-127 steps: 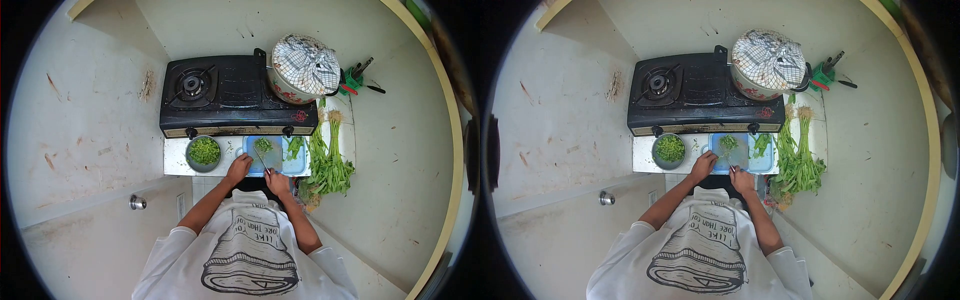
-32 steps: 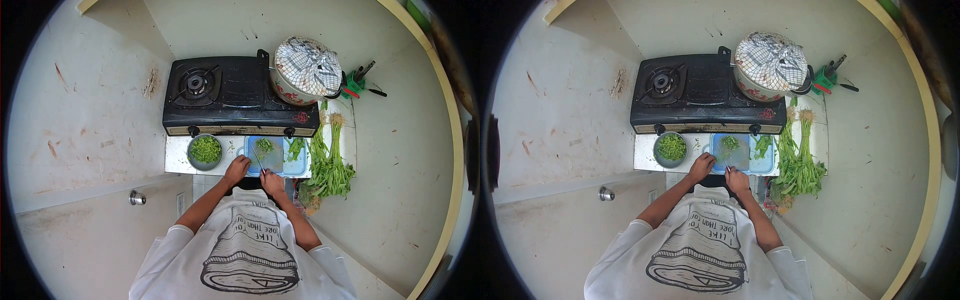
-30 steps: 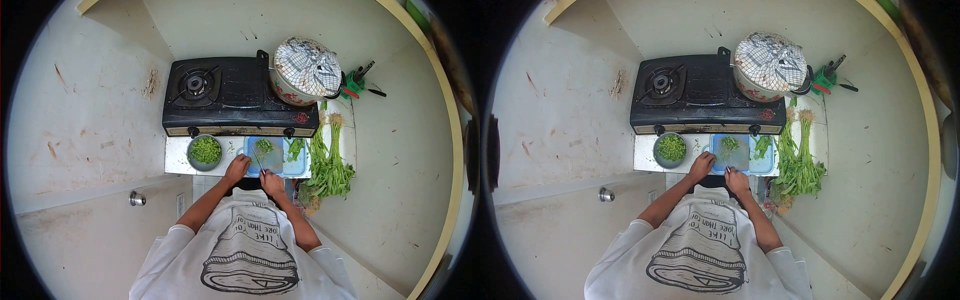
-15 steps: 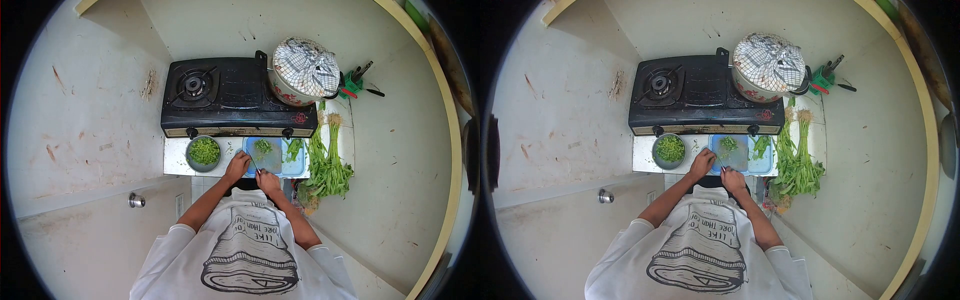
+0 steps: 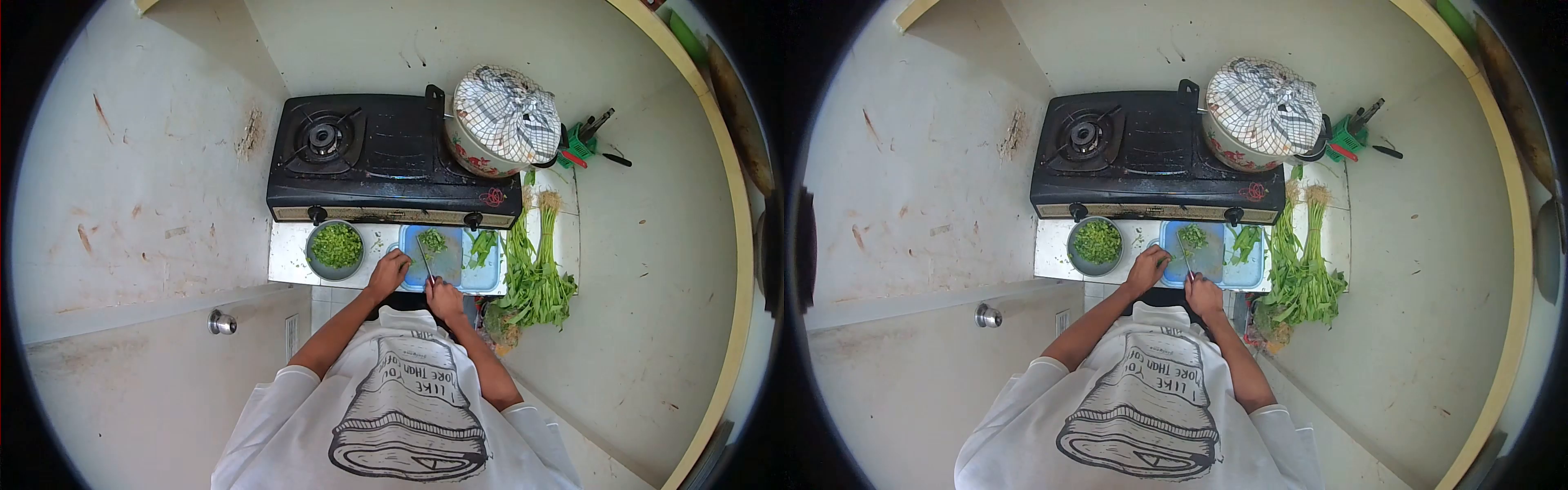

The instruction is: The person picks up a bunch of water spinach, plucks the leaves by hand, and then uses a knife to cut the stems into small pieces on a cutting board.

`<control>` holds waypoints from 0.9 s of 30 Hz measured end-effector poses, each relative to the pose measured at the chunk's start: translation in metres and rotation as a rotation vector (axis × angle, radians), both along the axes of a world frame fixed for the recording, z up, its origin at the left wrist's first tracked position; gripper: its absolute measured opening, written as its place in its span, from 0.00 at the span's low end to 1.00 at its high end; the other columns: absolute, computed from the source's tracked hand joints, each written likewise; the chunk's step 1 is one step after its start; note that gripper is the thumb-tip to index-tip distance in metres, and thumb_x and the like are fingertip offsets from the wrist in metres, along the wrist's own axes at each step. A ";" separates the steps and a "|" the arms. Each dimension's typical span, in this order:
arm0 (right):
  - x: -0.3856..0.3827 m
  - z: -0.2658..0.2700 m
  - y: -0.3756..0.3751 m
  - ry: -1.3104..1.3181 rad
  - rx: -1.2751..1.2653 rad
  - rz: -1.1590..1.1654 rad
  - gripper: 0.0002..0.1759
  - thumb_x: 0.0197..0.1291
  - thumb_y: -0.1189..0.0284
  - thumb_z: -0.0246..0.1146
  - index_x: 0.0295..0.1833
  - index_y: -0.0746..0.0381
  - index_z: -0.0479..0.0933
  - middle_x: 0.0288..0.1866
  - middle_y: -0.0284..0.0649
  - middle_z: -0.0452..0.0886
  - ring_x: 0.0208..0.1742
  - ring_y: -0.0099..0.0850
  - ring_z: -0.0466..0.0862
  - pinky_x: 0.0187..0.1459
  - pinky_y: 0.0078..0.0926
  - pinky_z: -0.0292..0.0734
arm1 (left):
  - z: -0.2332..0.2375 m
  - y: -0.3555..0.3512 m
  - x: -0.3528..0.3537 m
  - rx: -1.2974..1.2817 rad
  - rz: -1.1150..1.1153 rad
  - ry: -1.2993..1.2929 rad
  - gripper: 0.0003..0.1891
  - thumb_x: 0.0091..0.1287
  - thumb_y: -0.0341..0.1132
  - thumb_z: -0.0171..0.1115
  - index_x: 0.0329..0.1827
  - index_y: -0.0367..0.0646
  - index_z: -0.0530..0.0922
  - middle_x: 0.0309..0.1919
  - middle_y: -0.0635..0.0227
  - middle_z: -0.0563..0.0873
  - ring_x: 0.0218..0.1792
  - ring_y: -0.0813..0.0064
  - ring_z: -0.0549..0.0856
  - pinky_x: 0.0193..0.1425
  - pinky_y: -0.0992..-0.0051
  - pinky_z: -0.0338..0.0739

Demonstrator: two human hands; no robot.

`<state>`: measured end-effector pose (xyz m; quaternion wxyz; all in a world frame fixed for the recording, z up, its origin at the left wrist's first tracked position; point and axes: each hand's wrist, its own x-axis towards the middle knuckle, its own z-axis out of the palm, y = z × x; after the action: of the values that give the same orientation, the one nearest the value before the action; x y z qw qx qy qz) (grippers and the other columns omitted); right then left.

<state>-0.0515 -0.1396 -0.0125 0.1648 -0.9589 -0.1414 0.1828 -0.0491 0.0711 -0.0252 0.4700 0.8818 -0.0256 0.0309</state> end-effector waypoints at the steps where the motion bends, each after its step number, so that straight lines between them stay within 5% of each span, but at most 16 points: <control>1: 0.000 0.000 0.001 0.004 0.006 0.002 0.26 0.79 0.53 0.53 0.47 0.68 0.79 0.29 0.61 0.87 0.33 0.61 0.89 0.40 0.57 0.86 | -0.001 0.000 0.000 0.003 -0.004 -0.006 0.04 0.68 0.26 0.66 0.43 0.37 0.86 0.41 0.55 0.85 0.45 0.50 0.87 0.53 0.58 0.83; 27: -0.004 0.002 0.006 -0.008 -0.003 0.054 0.25 0.78 0.54 0.54 0.45 0.68 0.80 0.29 0.61 0.87 0.33 0.59 0.89 0.39 0.55 0.86 | -0.001 0.000 0.002 -0.031 0.007 0.029 0.02 0.68 0.26 0.66 0.40 0.37 0.84 0.37 0.54 0.84 0.41 0.48 0.86 0.48 0.57 0.82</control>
<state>-0.0560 -0.1339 -0.0102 0.1579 -0.9557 -0.1675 0.1835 -0.0471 0.0710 -0.0263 0.4836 0.8749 -0.0152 0.0202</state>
